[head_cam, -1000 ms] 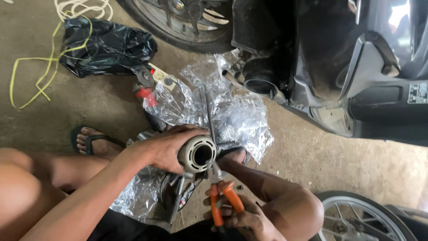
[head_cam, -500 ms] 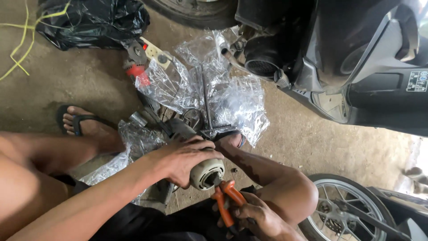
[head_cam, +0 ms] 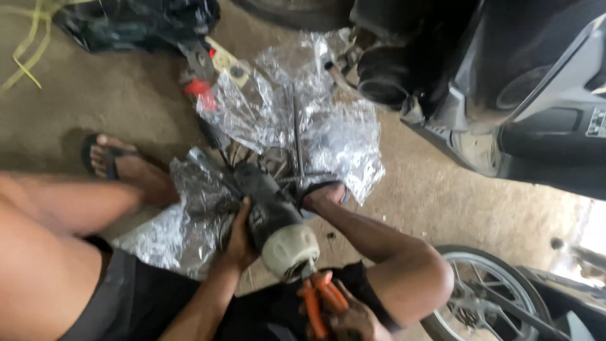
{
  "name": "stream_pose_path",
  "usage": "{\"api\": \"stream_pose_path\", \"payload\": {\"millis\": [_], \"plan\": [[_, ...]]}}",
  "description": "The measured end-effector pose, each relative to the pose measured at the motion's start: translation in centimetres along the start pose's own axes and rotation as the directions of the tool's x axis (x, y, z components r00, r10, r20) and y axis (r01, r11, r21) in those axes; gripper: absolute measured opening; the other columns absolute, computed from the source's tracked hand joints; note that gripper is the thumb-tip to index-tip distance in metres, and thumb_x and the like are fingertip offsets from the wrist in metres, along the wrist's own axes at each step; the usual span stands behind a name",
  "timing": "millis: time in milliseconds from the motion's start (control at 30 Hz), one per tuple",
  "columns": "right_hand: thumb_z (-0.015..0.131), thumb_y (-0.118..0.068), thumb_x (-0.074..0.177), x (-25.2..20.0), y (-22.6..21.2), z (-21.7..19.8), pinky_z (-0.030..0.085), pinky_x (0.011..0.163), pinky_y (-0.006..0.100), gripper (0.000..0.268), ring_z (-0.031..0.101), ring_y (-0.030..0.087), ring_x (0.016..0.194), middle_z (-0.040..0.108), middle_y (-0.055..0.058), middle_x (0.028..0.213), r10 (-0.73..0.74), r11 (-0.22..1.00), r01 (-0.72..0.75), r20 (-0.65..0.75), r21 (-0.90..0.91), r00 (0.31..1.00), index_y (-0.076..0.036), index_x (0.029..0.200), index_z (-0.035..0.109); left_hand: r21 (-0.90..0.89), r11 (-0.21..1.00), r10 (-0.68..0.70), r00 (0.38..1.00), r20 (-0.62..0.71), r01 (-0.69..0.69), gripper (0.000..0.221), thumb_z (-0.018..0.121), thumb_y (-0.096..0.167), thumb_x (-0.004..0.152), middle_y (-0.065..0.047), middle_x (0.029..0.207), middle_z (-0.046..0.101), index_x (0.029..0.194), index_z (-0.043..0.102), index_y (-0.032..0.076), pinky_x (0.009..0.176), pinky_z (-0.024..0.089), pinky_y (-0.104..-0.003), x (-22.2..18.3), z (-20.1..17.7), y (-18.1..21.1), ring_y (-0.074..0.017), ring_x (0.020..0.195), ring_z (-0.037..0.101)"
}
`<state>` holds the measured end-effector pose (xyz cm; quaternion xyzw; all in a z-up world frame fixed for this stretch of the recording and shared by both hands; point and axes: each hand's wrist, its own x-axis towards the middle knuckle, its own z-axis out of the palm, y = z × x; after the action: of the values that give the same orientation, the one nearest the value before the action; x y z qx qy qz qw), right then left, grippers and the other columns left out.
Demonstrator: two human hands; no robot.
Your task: The person sits on the workshop floor repairing a rotary hammer power tool. They hold the tool body, use a hammer to tap components, work on the tool with pliers and a screwdriver, and reposition the tool repeatedly while working on its housing and chuck area.
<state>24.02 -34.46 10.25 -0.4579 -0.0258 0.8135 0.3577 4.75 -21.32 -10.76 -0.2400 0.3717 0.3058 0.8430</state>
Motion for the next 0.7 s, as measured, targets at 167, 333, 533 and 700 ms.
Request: {"api": "stream_pose_path", "payload": {"millis": [167,333,533,700], "plan": [[0.047,0.009,0.051,0.2,1.3,-1.2,0.053,0.095,0.053,0.107,0.058,0.042,0.122,0.049,0.023,0.153,0.2,0.946,-0.138,-0.193,0.292,0.961,-0.002,0.157,0.033,-0.175,0.978,-0.037,0.923,0.384,0.112,0.075,0.053,0.066,0.093,-0.012,0.121,0.071,0.137,0.06,0.005,0.095,0.055,-0.044,-2.0,0.7,-1.4,-0.027,0.106,0.07],[0.044,-0.016,0.094,0.6,6.9,-9.0,0.046,0.098,0.031,0.053,0.061,0.023,0.107,0.06,0.012,0.138,0.426,0.783,-0.253,-0.193,0.568,0.884,-0.013,0.147,0.052,-0.075,0.994,-0.071,0.996,0.046,0.074,0.081,0.042,0.071,0.093,-0.016,0.122,0.069,0.14,0.058,0.007,0.086,0.055,-0.044,-3.8,1.4,-1.4,-0.0278,0.101,0.068],[0.06,-0.018,0.079,0.8,4.4,0.6,0.046,0.06,0.036,0.065,0.061,0.032,0.082,0.061,0.02,0.123,0.324,0.935,-0.182,-0.53,0.303,0.783,-0.005,0.141,0.051,-0.021,0.996,-0.084,0.996,0.001,0.084,0.057,0.061,0.051,0.09,-0.012,0.104,0.074,0.121,0.069,0.003,0.077,0.055,-0.039,-3.5,0.3,-0.9,-0.0241,0.083,0.069],[0.051,0.0,0.053,-0.6,9.3,-3.3,0.049,0.074,0.043,0.104,0.054,0.04,0.122,0.051,0.031,0.149,0.089,0.976,-0.014,-0.339,0.218,0.937,0.004,0.155,0.031,0.127,0.985,-0.106,0.989,-0.108,0.12,0.061,0.06,0.051,0.086,-0.015,0.109,0.071,0.123,0.066,0.002,0.081,0.052,-0.041,-4.3,1.3,-0.7,-0.0244,0.088,0.064]]}}
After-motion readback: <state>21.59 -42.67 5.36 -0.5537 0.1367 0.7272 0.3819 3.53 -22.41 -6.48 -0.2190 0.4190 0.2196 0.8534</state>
